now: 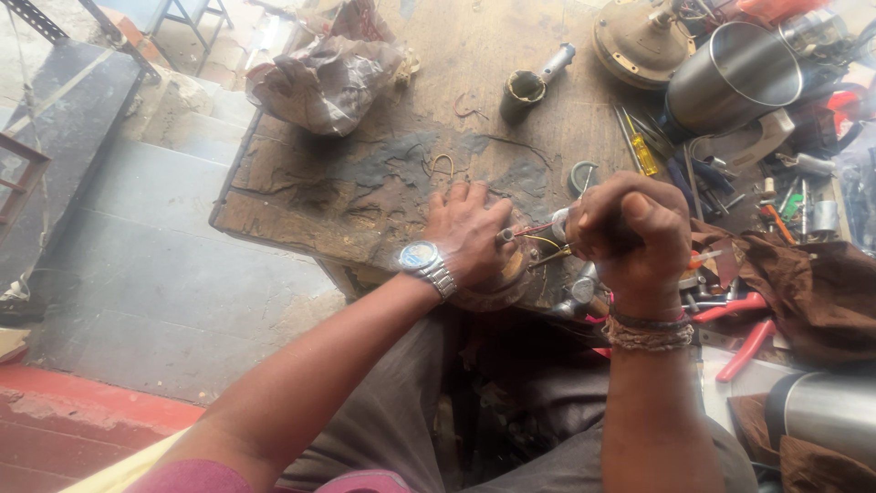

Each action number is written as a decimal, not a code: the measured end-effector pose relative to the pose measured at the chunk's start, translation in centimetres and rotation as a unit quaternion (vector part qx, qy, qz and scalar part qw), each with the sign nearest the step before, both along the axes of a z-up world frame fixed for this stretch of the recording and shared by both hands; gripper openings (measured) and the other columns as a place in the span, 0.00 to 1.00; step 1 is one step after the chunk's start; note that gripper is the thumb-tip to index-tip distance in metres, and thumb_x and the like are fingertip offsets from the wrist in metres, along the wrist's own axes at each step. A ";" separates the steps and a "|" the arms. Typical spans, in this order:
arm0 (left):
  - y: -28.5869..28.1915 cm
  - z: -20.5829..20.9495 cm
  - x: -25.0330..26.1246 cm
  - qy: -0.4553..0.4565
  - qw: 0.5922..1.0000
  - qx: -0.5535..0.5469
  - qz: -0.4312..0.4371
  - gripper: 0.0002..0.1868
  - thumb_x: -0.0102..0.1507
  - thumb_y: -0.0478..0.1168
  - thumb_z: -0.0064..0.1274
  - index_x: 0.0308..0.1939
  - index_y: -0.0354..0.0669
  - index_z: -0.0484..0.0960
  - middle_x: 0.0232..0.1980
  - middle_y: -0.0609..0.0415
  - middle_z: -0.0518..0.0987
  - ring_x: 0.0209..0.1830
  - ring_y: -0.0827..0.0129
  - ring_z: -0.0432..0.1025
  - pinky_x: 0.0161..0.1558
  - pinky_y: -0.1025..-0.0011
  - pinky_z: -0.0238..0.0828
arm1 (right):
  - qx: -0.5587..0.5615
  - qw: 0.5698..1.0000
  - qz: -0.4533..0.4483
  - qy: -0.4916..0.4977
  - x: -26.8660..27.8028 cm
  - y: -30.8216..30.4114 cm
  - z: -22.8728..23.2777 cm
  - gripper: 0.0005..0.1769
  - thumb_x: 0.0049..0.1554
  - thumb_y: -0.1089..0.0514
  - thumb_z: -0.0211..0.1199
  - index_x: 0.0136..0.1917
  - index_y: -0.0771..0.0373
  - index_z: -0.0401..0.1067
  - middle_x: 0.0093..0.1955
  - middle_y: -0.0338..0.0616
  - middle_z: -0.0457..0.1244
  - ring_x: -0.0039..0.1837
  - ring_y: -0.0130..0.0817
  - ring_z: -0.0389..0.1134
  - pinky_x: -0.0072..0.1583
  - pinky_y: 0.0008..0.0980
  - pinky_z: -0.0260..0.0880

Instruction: The person works on a small electrical component, likely a motor or switch, using a hammer, screwdriver, and pliers. They hammer a pin into the component, adjust wires with a screwdriver, and use pliers to manipulate parts.

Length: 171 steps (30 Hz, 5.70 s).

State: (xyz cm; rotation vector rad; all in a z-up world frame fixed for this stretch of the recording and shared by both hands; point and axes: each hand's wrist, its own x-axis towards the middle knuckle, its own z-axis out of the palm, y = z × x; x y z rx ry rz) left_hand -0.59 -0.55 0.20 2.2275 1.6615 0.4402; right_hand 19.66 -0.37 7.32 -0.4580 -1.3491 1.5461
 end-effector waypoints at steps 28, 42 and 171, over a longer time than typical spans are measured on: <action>-0.3 -0.5 -0.1 -0.043 0.999 0.033 -0.006 0.22 0.56 0.55 0.58 0.47 0.49 0.80 0.59 0.41 0.73 0.62 0.49 0.67 0.54 0.45 0.61 | 0.006 0.887 -0.459 0.044 -4.6 -1.2 -0.6 0.20 0.66 0.44 0.58 0.42 0.61 0.63 0.29 0.36 0.50 0.29 0.26 0.51 0.30 0.27 0.52; -1.3 -0.3 1.1 -0.004 0.991 -0.039 0.128 0.41 0.59 0.64 0.55 0.70 0.48 0.68 0.72 0.37 0.64 0.71 0.44 0.59 0.64 0.43 0.57 | 0.102 0.986 0.118 -0.059 1.2 0.4 2.7 0.18 0.64 0.48 0.63 0.49 0.67 0.75 0.48 0.57 0.65 0.49 0.46 0.70 0.53 0.41 0.65; -1.2 0.0 0.6 -0.043 0.996 0.029 0.068 0.32 0.51 0.60 0.63 0.55 0.53 0.78 0.64 0.39 0.70 0.63 0.45 0.63 0.54 0.43 0.59 | 0.042 0.998 -0.030 0.044 -0.6 1.1 0.0 0.19 0.62 0.52 0.64 0.40 0.72 0.69 0.23 0.39 0.52 0.24 0.24 0.47 0.30 0.27 0.48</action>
